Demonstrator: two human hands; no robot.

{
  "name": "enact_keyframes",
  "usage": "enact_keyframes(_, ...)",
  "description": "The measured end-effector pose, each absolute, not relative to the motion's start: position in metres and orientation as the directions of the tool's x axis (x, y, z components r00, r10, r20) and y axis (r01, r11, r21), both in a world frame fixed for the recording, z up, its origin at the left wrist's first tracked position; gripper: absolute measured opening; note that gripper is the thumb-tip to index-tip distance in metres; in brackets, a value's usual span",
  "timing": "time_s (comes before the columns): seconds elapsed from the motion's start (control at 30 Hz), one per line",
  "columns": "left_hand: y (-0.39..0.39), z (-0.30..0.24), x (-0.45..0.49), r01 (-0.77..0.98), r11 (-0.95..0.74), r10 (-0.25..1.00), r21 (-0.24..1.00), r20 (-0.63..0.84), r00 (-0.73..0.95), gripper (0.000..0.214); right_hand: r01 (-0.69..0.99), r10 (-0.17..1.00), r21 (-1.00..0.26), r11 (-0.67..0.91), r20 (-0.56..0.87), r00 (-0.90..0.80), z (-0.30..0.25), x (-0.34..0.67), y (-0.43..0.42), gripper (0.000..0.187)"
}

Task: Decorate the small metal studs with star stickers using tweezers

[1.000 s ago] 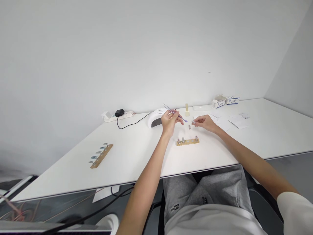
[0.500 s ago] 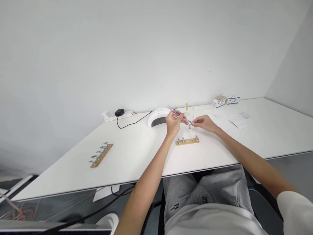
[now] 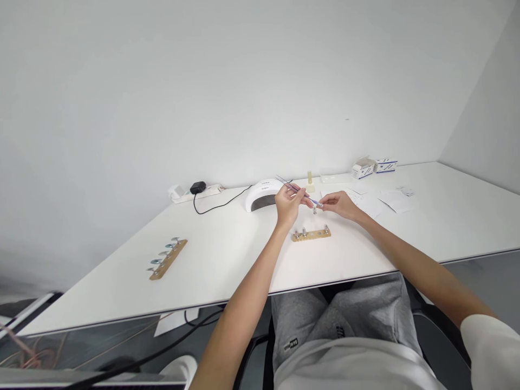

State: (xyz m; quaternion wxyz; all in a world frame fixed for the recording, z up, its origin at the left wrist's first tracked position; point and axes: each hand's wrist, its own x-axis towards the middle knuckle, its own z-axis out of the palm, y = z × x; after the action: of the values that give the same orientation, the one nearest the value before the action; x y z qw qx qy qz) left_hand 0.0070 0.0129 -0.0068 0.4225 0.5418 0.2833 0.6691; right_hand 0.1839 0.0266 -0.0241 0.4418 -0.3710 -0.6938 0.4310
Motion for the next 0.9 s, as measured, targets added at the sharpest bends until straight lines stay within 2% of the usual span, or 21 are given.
enact_keyframes(0.9, 0.0140, -0.0068, 0.0063, -0.255, -0.510, 0.857, 0.821, 0.511, -0.069, 0.033, 0.068, 0.884, -0.940, 0.335, 0.288, -0.367, -0.0215, 0.1842, 0.0255, 0.022)
